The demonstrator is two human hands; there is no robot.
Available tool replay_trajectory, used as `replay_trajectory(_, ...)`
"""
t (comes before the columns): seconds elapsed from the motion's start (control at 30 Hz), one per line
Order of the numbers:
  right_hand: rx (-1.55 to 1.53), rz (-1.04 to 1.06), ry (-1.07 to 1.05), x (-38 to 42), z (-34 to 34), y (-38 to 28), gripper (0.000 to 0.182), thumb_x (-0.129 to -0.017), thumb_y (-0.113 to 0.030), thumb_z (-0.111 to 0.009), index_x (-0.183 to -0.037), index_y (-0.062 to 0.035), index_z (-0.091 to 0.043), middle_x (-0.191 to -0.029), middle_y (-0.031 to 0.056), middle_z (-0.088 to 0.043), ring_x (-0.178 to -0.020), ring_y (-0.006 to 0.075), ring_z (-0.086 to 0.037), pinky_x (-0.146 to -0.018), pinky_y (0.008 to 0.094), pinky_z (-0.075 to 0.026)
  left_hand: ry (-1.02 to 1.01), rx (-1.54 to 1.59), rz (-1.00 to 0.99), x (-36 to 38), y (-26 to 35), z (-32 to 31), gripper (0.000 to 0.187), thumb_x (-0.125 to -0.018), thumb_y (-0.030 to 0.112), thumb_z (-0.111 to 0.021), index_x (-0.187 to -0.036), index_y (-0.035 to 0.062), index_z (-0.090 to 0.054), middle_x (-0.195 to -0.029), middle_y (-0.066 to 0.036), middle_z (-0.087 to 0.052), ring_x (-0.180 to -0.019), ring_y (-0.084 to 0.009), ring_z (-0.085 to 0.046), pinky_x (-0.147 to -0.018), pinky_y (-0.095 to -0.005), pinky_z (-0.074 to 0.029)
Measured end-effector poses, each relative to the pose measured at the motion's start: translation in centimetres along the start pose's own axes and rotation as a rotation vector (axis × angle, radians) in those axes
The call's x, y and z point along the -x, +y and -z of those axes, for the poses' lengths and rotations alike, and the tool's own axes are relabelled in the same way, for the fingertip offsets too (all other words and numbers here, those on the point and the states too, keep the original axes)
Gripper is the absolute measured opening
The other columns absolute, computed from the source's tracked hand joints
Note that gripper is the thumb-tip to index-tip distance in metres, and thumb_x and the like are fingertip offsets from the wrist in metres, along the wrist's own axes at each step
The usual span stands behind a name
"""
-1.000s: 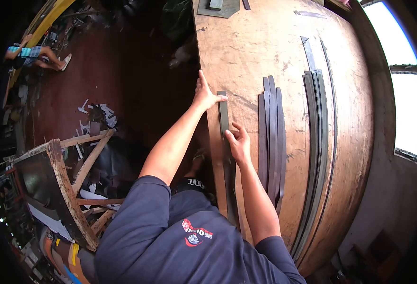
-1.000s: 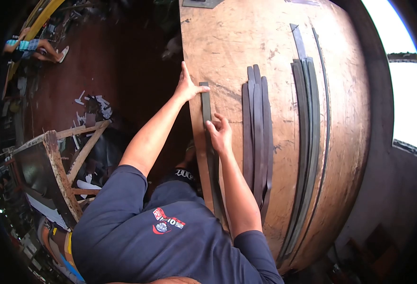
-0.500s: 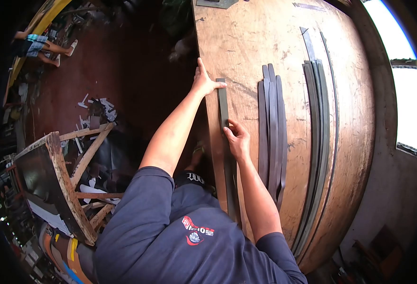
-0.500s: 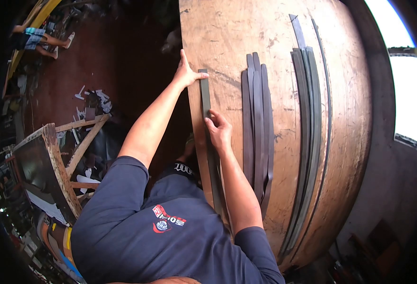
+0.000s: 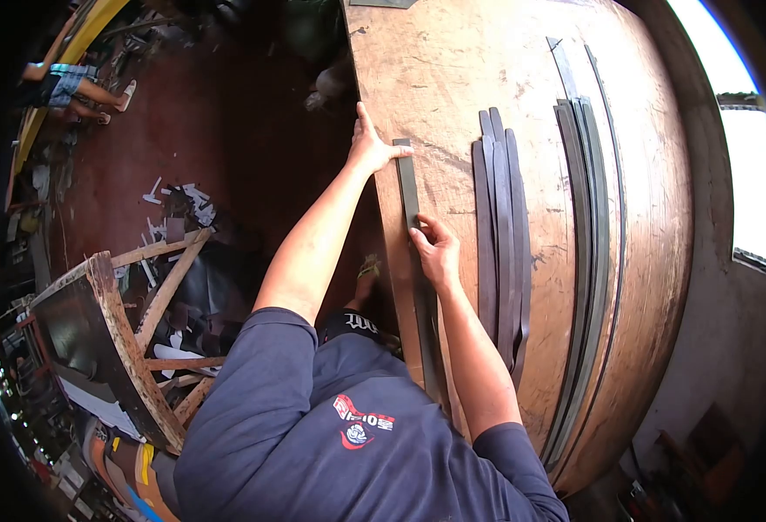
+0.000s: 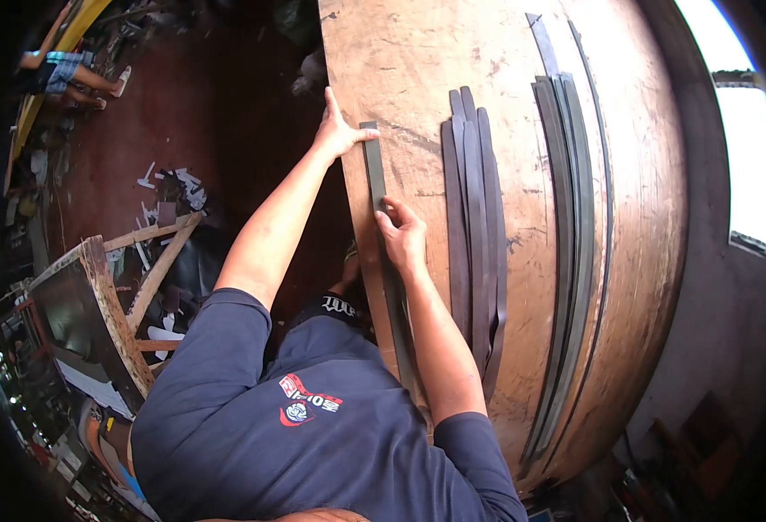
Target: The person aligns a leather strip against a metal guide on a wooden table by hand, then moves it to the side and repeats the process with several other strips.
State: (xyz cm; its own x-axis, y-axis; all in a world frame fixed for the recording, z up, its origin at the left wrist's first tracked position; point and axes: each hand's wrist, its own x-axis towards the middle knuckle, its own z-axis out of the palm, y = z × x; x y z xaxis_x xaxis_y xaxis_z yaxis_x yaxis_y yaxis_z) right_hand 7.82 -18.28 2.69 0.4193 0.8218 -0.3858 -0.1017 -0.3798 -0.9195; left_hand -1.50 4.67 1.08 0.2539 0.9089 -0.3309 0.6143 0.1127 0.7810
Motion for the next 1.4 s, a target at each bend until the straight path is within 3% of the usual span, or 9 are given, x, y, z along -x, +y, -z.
replay_trajectory(0.87, 0.083, -0.017, 0.05, 0.1, -0.4, -1.3, 0.028, -0.086, -0.008, -0.069, -0.113, -0.0004, -0.067, -0.075, 0.0037, -0.067, -0.067, 0.0077, -0.059, -0.064, 0.0239, -0.049, 0.018, -0.002, -0.029, 0.1, -0.2, 0.0, 0.155, -0.049, 0.04, -0.095, -0.149, 0.0082, 0.019, -0.155, -0.029, -0.013, -0.142, -0.0385, -0.024, -0.116, -0.0405, -0.027)
replay_trajectory(1.07, 0.087, -0.019, 0.076, -0.1, -0.6, -1.0, 0.027, -0.085, -0.009, -0.069, -0.111, -0.0003, -0.067, -0.075, 0.0045, -0.068, -0.066, 0.0086, -0.059, -0.064, 0.025, -0.05, 0.097, 0.049, -0.092, 2.3, -1.0, -1.1, 0.146, -0.053, 0.041, -0.093, -0.151, 0.0024, 0.009, -0.153, -0.032, -0.016, -0.142, -0.0393, -0.025, -0.115, -0.0412, -0.028)
replay_trajectory(1.13, 0.09, -0.019, 0.081, -0.2, -0.7, -0.9, 0.027, -0.084, -0.009, -0.069, -0.11, -0.0002, -0.068, -0.074, 0.0048, -0.068, -0.066, 0.009, -0.059, -0.064, 0.0256, -0.05, 0.126, 0.218, -0.012, 5.1, -1.3, -2.0, 0.141, -0.057, 0.039, -0.092, -0.149, -0.0038, 0.006, -0.15, -0.032, -0.026, -0.139, -0.0373, -0.032, -0.113, -0.0397, -0.03)
replay_trajectory(1.23, 0.114, -0.024, 0.103, -0.1, -0.8, -1.2, 0.026, -0.084, -0.01, -0.069, -0.108, 0.0, -0.068, -0.073, 0.0052, -0.068, -0.065, 0.0097, -0.059, -0.064, 0.0263, -0.05, 0.016, 0.199, -0.023, 8.4, -2.6, -3.1, 0.141, -0.057, 0.039, -0.092, -0.149, -0.0044, 0.005, -0.151, -0.035, -0.019, -0.14, -0.0392, -0.029, -0.113, -0.0409, -0.031)
replay_trajectory(1.33, 0.17, -0.031, 0.061, 0.1, -0.3, -1.2, 0.031, -0.085, -0.011, -0.069, -0.113, 0.001, -0.066, -0.08, 0.0083, -0.071, -0.071, 0.012, -0.063, -0.068, 0.0277, -0.051, -0.039, 0.216, 0.063, 8.6, -2.3, -2.8, 0.141, -0.057, 0.037, -0.092, -0.149, -0.0039, 0.007, -0.151, -0.034, -0.019, -0.14, -0.0389, -0.029, -0.114, -0.0401, -0.03)
replay_trajectory(1.4, 0.054, 0.001, -0.024, 0.6, 0.2, -1.2, 0.043, -0.085, -0.013, -0.07, -0.125, 0.001, -0.059, -0.092, 0.0123, -0.072, -0.083, 0.0151, -0.067, -0.077, 0.0294, -0.053, -0.044, 0.197, 0.086, 8.3, -2.0, -2.8, 0.141, -0.057, 0.037, -0.092, -0.149, -0.0036, 0.007, -0.151, -0.034, -0.019, -0.14, -0.0387, -0.029, -0.114, -0.0401, -0.03)
